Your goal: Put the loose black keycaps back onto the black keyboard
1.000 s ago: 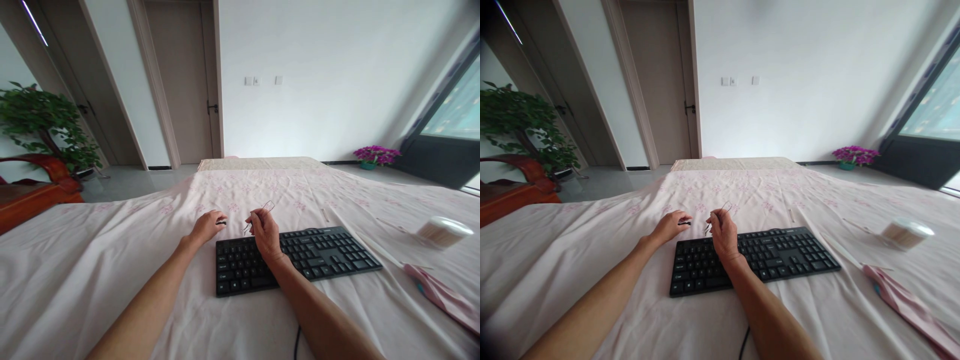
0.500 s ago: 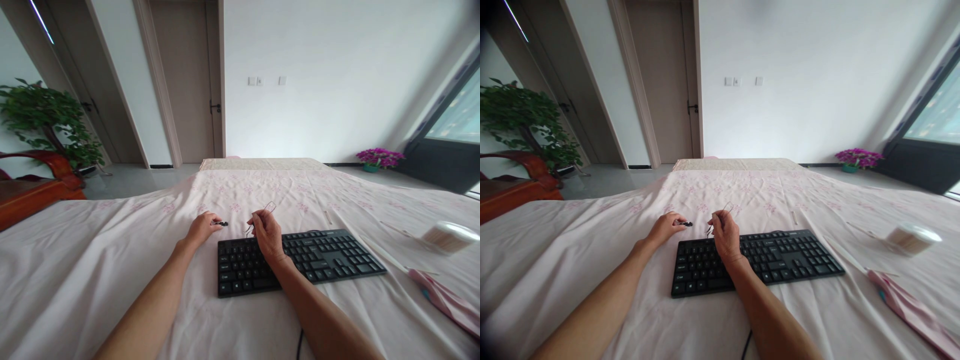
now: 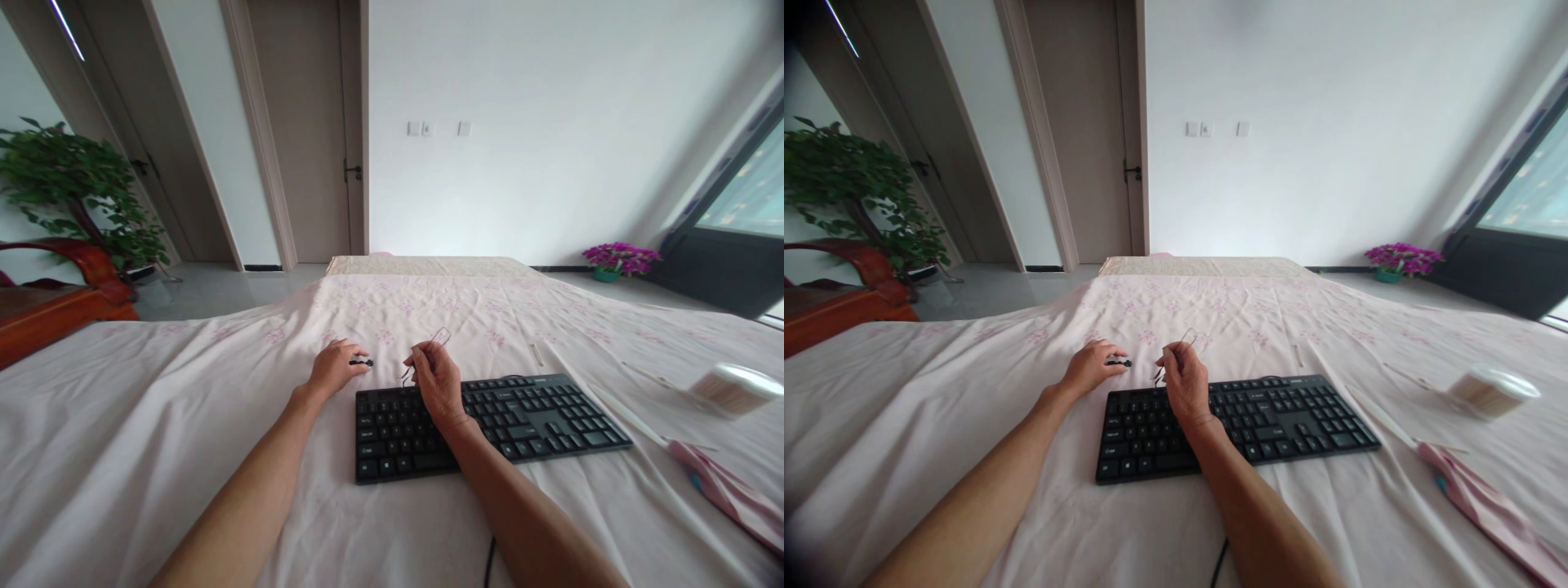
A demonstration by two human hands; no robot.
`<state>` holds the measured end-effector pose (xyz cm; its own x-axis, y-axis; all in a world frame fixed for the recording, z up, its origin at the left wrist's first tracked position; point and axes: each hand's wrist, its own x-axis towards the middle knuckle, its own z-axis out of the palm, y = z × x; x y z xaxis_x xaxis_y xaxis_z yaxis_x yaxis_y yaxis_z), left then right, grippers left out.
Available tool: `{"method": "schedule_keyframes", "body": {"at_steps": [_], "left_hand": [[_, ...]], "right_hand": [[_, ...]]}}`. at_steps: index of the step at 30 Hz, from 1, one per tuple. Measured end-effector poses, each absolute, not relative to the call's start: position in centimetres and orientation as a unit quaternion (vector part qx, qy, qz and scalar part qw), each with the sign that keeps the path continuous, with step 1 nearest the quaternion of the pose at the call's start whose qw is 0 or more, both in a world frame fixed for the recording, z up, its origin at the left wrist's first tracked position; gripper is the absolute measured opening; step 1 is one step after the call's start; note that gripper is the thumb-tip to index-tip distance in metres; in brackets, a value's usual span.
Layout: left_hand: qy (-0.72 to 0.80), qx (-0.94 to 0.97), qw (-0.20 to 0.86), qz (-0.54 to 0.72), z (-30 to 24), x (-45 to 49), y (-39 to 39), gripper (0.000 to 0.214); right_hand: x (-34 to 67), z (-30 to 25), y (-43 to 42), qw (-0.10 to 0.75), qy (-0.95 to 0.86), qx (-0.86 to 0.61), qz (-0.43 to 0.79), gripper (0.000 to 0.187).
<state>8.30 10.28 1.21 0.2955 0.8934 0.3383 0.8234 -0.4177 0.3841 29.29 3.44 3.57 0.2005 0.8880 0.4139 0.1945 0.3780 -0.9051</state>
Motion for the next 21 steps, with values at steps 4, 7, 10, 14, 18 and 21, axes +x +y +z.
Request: {"method": "schedule_keyframes", "body": {"at_steps": [4, 7, 10, 14, 18, 21], "left_hand": [[0.536, 0.802, 0.064, 0.256, 1.0, 9.1, 10.4, 0.017], [0.539, 0.801, 0.076, 0.248, 0.6, 9.2, 10.5, 0.012], [0.535, 0.802, 0.086, 0.251, 0.4, 9.1, 10.6, 0.011], [0.538, 0.798, 0.097, 0.254, 0.4, 9.1, 10.5, 0.012], [0.545, 0.791, 0.106, 0.256, 0.6, 9.1, 10.3, 0.019], [0.546, 0.787, 0.092, 0.271, 1.2, 8.8, 9.8, 0.026]], "right_hand": [[29.4, 3.7, 3.4, 0.608, -0.565, -0.479, 0.286, 0.023], [29.4, 3.6, 3.4, 0.607, -0.566, -0.473, 0.296, 0.022], [29.4, 3.4, 3.4, 0.614, -0.562, -0.460, 0.309, 0.022], [29.4, 3.3, 3.5, 0.618, -0.564, -0.451, 0.312, 0.025], [29.4, 3.8, 3.6, 0.597, -0.586, -0.455, 0.306, 0.028], [29.4, 4.4, 3.6, 0.582, -0.590, -0.449, 0.334, 0.029]]}}
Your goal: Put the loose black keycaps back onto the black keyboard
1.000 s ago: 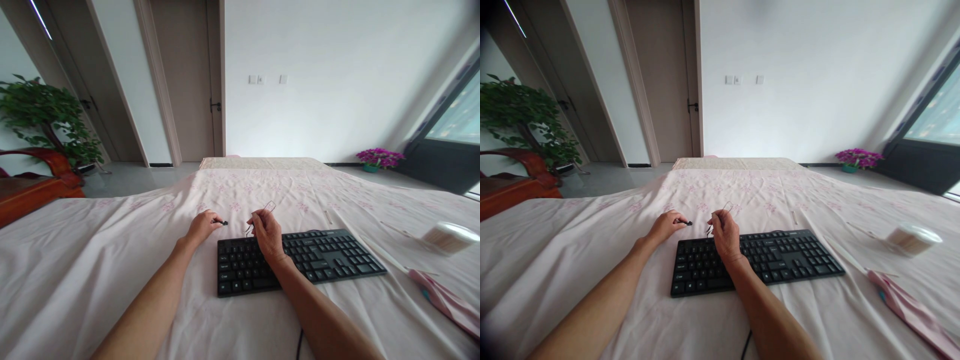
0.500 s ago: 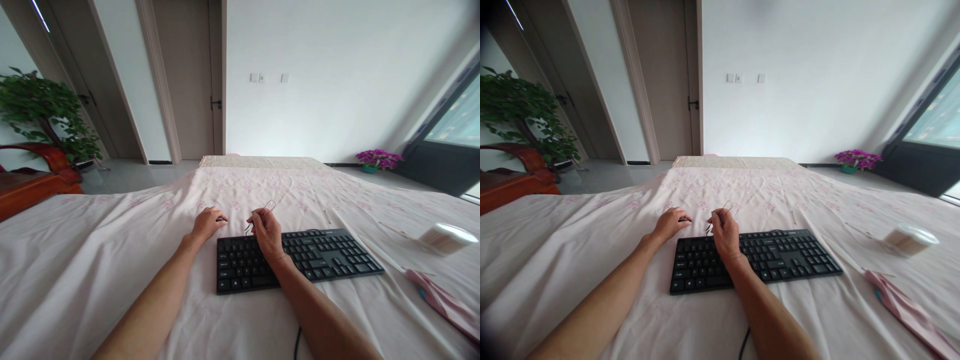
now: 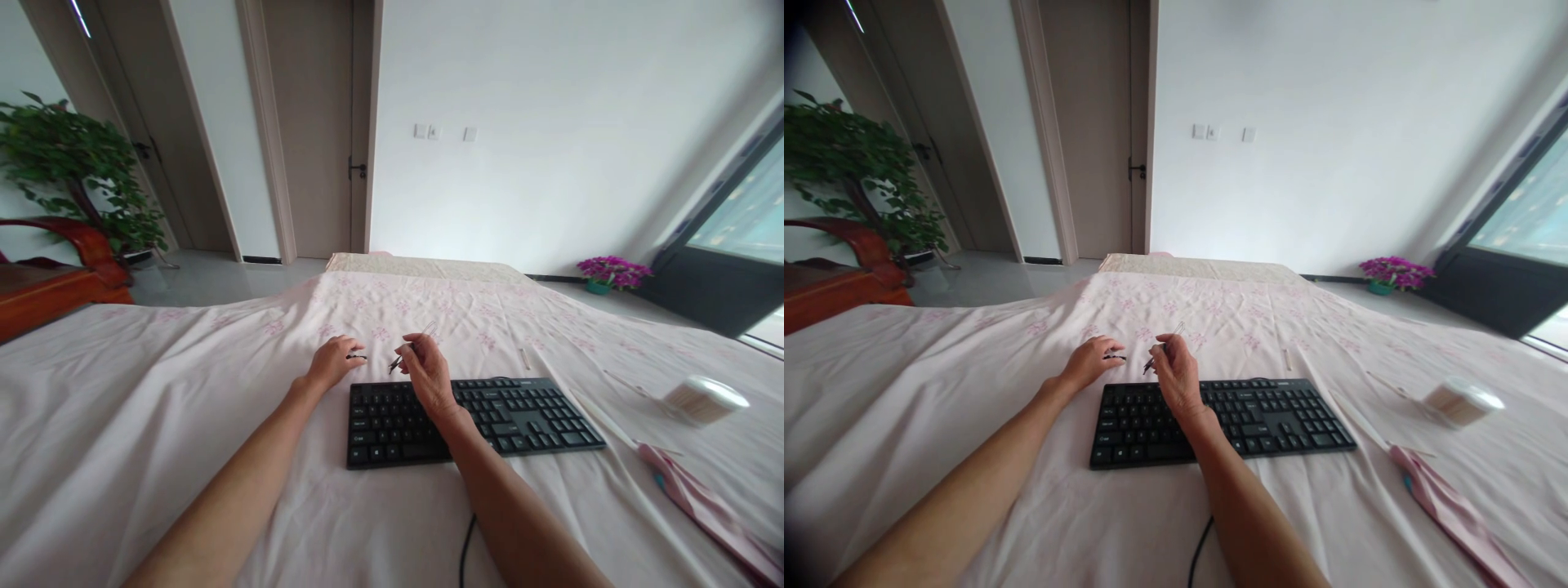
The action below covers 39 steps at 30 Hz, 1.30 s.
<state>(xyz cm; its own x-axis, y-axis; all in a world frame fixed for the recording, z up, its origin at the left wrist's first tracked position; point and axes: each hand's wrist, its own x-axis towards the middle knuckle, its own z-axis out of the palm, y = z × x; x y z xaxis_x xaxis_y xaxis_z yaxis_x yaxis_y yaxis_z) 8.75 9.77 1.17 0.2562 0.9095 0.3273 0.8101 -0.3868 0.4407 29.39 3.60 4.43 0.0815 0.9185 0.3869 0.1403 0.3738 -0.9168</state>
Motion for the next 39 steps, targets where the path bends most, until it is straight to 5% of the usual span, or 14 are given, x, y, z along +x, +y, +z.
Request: {"method": "schedule_keyframes", "body": {"at_steps": [5, 19, 39], "left_hand": [[0.535, 0.783, 0.059, 0.311, 3.1, 8.8, 7.5, 0.022], [0.469, 0.767, 0.230, 0.373, 2.0, 13.5, 3.0, 0.024], [0.469, 0.830, 0.133, 0.271, 2.9, 14.5, 3.1, 0.018]], "right_hand": [[29.7, 4.9, 3.4, 0.557, -0.608, -0.454, 0.336, 0.028], [30.3, 4.5, 1.1, 0.460, -0.738, -0.463, 0.172, 0.016], [30.3, 3.7, 1.3, 0.421, -0.777, -0.447, 0.136, 0.013]]}}
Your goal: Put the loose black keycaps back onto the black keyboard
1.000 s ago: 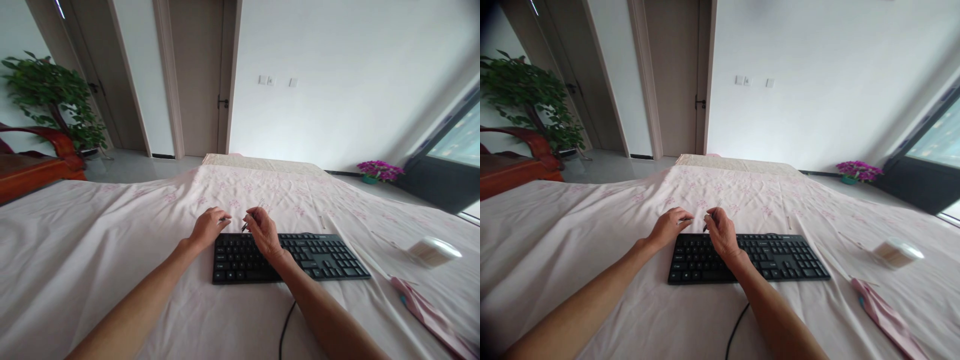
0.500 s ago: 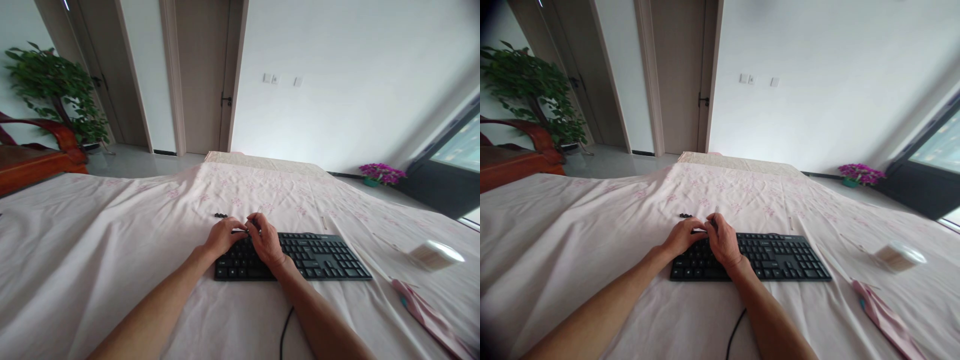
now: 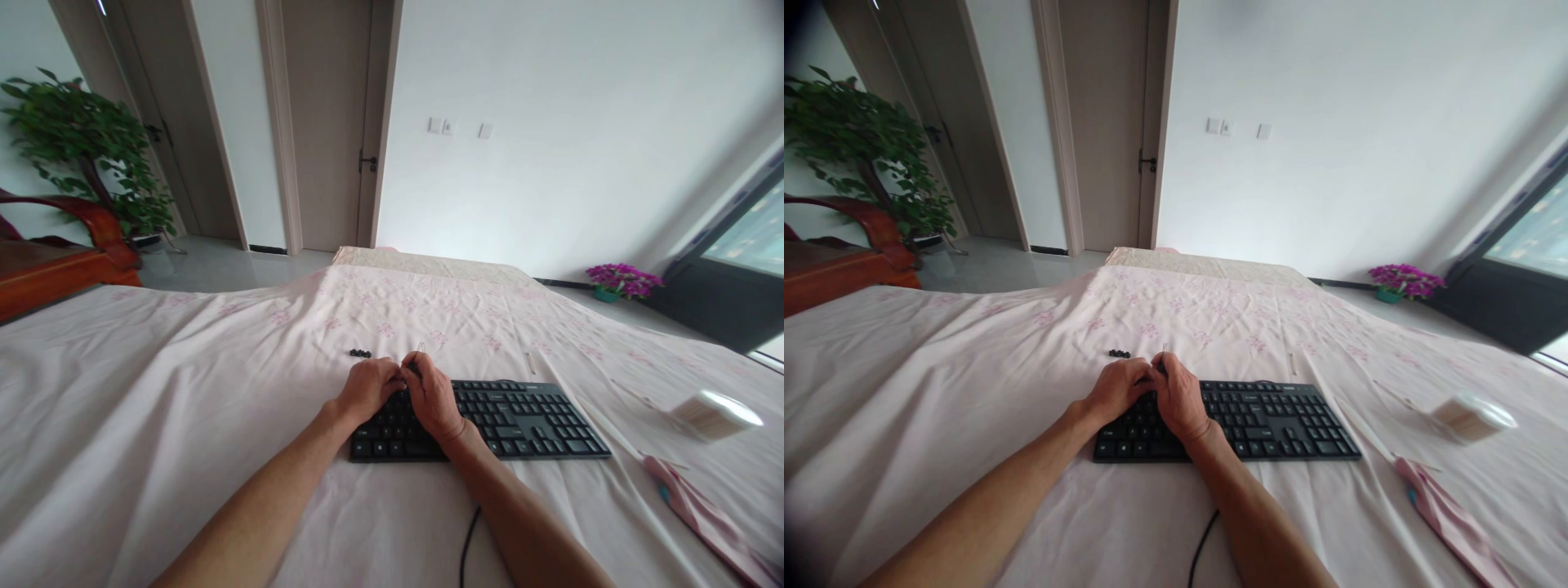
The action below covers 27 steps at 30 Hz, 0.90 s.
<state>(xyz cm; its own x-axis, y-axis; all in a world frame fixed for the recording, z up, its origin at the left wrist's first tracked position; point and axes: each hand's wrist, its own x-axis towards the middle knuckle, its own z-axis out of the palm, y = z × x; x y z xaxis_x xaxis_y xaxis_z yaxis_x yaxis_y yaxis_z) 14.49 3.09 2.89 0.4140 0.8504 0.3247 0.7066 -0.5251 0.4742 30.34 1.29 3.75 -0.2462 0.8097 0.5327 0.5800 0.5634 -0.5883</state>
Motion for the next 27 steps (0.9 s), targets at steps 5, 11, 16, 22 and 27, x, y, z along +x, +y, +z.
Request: {"method": "schedule_keyframes", "body": {"at_steps": [5, 11, 16, 22, 27], "left_hand": [[0.481, 0.827, 0.097, 0.275, 3.2, 14.6, 2.6, 0.026], [0.476, 0.811, 0.147, 0.307, 2.9, 14.5, 2.9, 0.022], [0.454, 0.776, 0.273, 0.343, 2.4, 14.2, 3.7, 0.015], [0.494, 0.684, 0.327, 0.425, 2.4, 12.4, 5.1, 0.024], [0.500, 0.692, 0.275, 0.443, 3.0, 10.7, 7.3, 0.016]], "right_hand": [[30.6, 4.0, 0.9, 0.437, -0.782, -0.426, 0.127, 0.011], [30.6, 4.0, 1.0, 0.460, -0.767, -0.423, 0.147, 0.010], [30.6, 3.8, 1.0, 0.489, -0.736, -0.434, 0.175, 0.012], [30.6, 3.8, 1.4, 0.577, -0.649, -0.450, 0.208, 0.014], [30.5, 3.8, 1.8, 0.600, -0.607, -0.465, 0.237, 0.017]]}}
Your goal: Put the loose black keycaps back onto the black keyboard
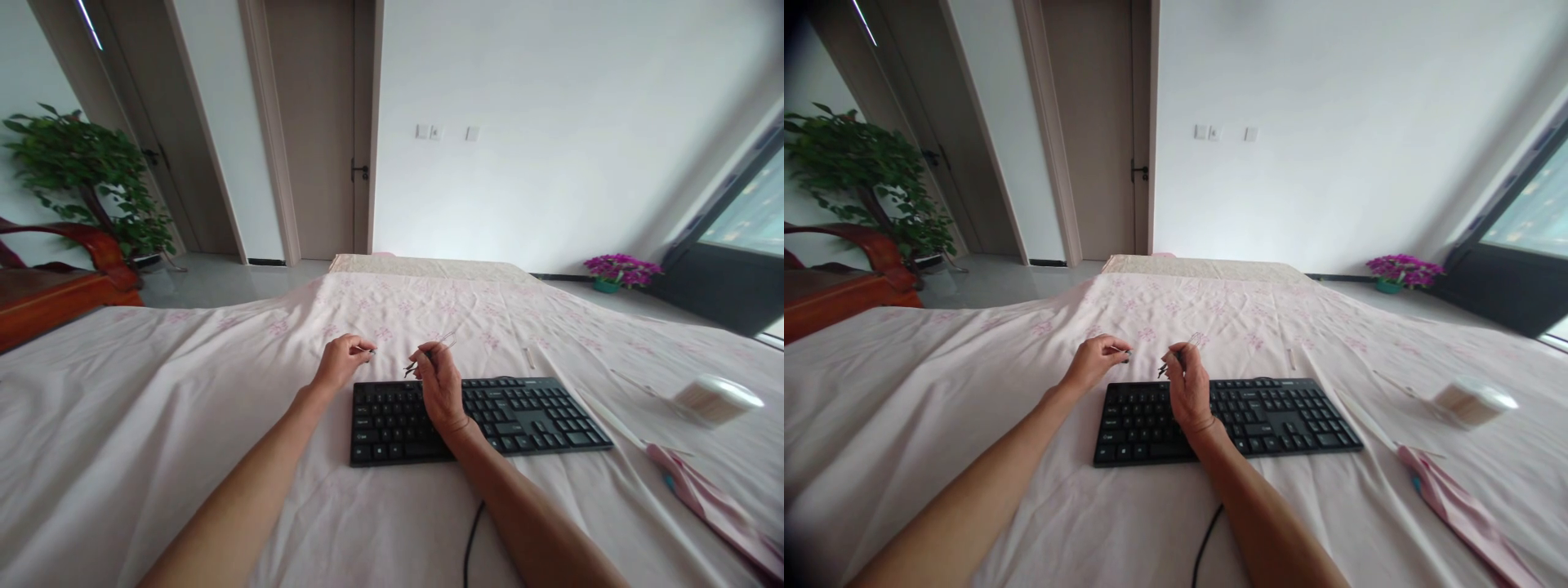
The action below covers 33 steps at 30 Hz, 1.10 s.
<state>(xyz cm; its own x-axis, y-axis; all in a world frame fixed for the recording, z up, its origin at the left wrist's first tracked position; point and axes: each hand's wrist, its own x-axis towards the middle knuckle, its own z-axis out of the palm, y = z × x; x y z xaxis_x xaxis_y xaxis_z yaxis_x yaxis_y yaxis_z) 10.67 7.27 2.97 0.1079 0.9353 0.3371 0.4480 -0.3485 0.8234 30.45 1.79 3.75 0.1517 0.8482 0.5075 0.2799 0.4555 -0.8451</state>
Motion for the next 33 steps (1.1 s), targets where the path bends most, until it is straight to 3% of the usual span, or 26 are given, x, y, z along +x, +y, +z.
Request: {"method": "schedule_keyframes", "body": {"at_steps": [10, 33], "left_hand": [[0.495, 0.830, 0.100, 0.236, 3.3, 11.0, 9.8, 0.018], [0.516, 0.823, 0.092, 0.220, 1.9, 11.5, 10.1, 0.021]], "right_hand": [[30.8, 3.6, 1.8, 0.583, -0.623, -0.466, 0.234, 0.016], [31.0, 3.8, 1.6, 0.569, -0.638, -0.468, 0.226, 0.018]]}}
